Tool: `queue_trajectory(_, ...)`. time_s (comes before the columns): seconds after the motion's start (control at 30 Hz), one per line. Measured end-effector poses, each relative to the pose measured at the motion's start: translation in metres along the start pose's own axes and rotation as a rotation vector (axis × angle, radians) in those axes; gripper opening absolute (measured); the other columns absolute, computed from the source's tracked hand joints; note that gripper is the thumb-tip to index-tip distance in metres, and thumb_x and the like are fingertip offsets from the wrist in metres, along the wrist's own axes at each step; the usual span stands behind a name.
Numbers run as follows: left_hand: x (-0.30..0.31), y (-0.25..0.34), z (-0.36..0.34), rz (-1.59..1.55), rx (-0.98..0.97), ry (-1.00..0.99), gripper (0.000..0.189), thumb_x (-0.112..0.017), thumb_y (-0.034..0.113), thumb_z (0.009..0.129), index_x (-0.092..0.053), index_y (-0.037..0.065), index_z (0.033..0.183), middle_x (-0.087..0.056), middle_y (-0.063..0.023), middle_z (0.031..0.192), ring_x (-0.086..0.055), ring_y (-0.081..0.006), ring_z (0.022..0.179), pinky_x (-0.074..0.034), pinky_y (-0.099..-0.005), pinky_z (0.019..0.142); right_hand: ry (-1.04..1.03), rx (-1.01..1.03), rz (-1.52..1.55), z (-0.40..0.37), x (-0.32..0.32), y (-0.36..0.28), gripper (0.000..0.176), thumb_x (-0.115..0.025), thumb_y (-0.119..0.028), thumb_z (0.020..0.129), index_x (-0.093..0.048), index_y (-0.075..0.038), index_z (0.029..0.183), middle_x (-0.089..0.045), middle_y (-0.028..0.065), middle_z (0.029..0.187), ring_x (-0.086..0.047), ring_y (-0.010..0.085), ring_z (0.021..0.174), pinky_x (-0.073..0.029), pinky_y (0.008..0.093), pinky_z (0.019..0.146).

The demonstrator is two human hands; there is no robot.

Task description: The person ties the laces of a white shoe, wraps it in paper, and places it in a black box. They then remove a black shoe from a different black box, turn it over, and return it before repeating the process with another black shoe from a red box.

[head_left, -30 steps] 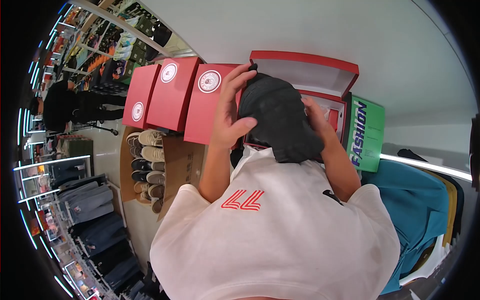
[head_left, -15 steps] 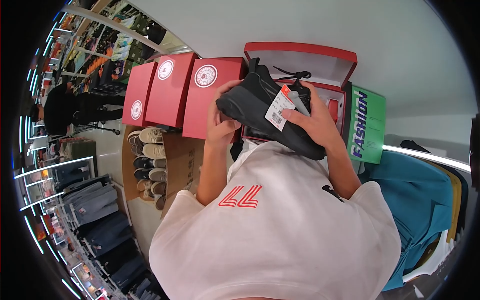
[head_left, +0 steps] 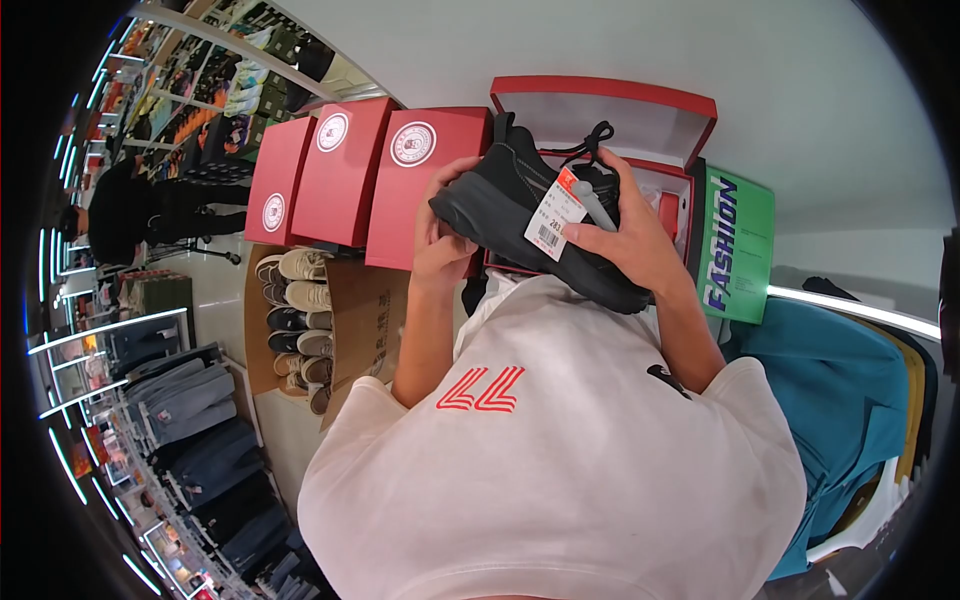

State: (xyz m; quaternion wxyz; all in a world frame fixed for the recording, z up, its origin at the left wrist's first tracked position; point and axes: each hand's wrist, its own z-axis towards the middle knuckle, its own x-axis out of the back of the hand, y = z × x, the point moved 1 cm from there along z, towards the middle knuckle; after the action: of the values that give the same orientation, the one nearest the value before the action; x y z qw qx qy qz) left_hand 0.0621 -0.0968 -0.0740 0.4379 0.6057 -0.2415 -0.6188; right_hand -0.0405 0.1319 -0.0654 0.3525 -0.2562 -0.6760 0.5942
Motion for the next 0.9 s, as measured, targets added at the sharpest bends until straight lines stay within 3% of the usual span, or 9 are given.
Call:
queue_trajectory(0.23,-0.005,0.001,0.001,0.133,0.005,0.015,0.090,-0.066,0.007,0.059,-0.041,-0.006,0.144,-0.055,-0.0183,0.138,-0.058,-0.0255,0.127,-0.047,-0.0368,0.108,0.069,-0.091,-0.069,-0.002,-0.006,-0.023,0.107,-0.084,-0.045,0.078,-0.026,-0.001,0.156,-0.062,0.0252,0.131,-0.061,0.0348,0.123,-0.045,0.0415,0.107)
queue_trajectory(0.5,0.001,0.000,0.003,0.103,-0.003,-0.050,0.088,-0.067,0.007,0.060,-0.043,-0.007,0.143,-0.054,-0.0186,0.141,-0.056,-0.0263,0.129,-0.046,-0.0375,0.109,-0.024,0.075,-0.011,0.004,-0.002,0.001,0.102,-0.085,-0.032,0.080,-0.025,-0.005,0.158,-0.054,0.0232,0.141,-0.054,0.0327,0.130,-0.038,0.0413,0.113)
queue_trajectory(0.63,0.004,-0.002,0.004,0.127,0.010,-0.017,0.088,-0.068,0.007,0.061,-0.043,-0.006,0.144,-0.052,-0.0190,0.143,-0.056,-0.0263,0.130,-0.045,-0.0373,0.109,-0.046,0.068,0.027,0.007,0.000,0.006,0.102,-0.084,-0.032,0.080,-0.024,-0.006,0.158,-0.054,0.0223,0.141,-0.054,0.0322,0.130,-0.038,0.0410,0.113)
queue_trajectory(0.7,0.000,-0.001,0.006,0.131,0.006,-0.036,0.086,-0.069,0.007,0.062,-0.043,-0.005,0.144,-0.051,-0.0191,0.144,-0.056,-0.0264,0.130,-0.045,-0.0373,0.109,-0.051,0.034,0.040,0.010,0.002,0.009,0.092,-0.079,-0.037,0.085,-0.029,-0.007,0.157,-0.054,0.0200,0.141,-0.054,0.0303,0.130,-0.039,0.0398,0.112)
queue_trajectory(0.73,-0.007,0.000,0.008,0.261,-0.067,-0.029,0.085,-0.070,0.008,0.066,-0.042,-0.004,0.145,-0.050,-0.0197,0.145,-0.054,-0.0271,0.131,-0.044,-0.0384,0.110,-0.049,0.033,0.040,0.015,0.004,0.013,0.092,-0.079,-0.037,0.085,-0.029,-0.007,0.157,-0.054,0.0200,0.141,-0.054,0.0303,0.130,-0.039,0.0398,0.112)
queue_trajectory(0.8,-0.025,0.003,0.015,0.390,-0.142,-0.019,0.084,-0.072,0.008,0.069,-0.041,-0.002,0.147,-0.050,-0.0202,0.145,-0.052,-0.0279,0.133,-0.043,-0.0396,0.111,-0.075,-0.185,0.246,0.028,0.007,0.024,0.078,-0.068,-0.044,0.092,-0.036,-0.008,0.154,-0.055,0.0160,0.139,-0.054,0.0269,0.128,-0.041,0.0369,0.109)
queue_trajectory(0.9,-0.046,0.009,0.029,0.516,-0.272,-0.003,0.088,-0.077,0.009,0.072,-0.037,0.002,0.150,-0.048,-0.0218,0.146,-0.047,-0.0299,0.137,-0.039,-0.0424,0.114,-0.177,-0.334,0.509,0.040,0.009,0.006,0.073,-0.059,-0.049,0.097,-0.039,-0.008,0.153,-0.054,0.0135,0.141,-0.052,0.0237,0.130,-0.043,0.0345,0.106)
